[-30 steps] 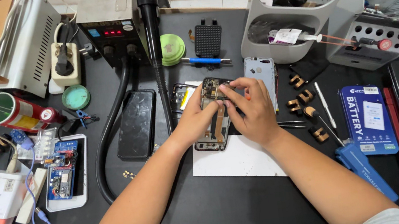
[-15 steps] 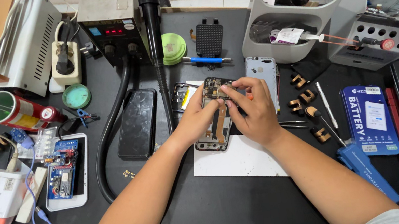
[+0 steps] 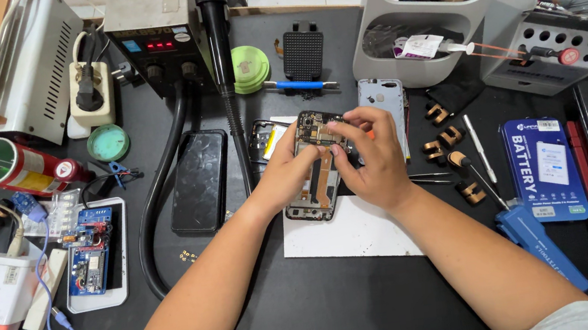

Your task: The person disassembles a smartphone on a workbench, removes the motherboard and battery, and uses tweezers to handle small components. The person then reassembles the phone by placing the motherboard back into the chassis and reconnecting internal cables.

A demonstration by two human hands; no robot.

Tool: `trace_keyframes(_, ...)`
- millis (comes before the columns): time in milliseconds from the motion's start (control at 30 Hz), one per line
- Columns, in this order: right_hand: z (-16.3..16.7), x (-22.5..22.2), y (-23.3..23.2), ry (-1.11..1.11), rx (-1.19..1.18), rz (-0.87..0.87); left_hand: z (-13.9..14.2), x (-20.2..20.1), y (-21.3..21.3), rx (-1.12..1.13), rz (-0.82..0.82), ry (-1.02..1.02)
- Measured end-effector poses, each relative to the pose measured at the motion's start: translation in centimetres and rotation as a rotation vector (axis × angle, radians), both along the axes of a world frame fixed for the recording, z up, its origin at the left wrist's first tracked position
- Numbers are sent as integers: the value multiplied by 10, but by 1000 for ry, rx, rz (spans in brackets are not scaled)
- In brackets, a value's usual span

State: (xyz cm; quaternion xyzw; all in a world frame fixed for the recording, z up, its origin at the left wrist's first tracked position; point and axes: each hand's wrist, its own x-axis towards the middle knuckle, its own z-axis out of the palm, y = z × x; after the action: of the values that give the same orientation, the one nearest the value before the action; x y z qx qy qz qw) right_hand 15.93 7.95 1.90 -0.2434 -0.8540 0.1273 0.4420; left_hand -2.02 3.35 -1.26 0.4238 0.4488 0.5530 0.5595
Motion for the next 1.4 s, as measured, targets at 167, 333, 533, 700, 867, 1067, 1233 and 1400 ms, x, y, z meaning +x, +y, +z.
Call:
trace_keyframes(167,-1,-1,1,10,-9,12,-1,0,0,-6,-4,-17)
trace_keyframes(333,-4,0,1,15,-10,35,2,1,0,-16,-11,-135)
trace_keyframes(533,-14,0,2,134,-174,169,10,3,-1,-50,4,-232)
trace_keyframes(700,-21,-5,0,302,-471,314,12,8,-1,-39,-7,-331)
trace_keyframes(867,-23,-3,-1,300,-517,323,5,7,0,-26,-52,-357)
trace_keyframes(1067,-25,-1,-3,229,-472,252,-4,7,0,33,-66,-304)
trace_keyframes(1233,-27,1,-2,217,-395,239,-2,7,-3,54,-81,-217)
trace_keyframes(1400,-30,3,-2,206,-420,204,4,7,-5,101,-91,-140)
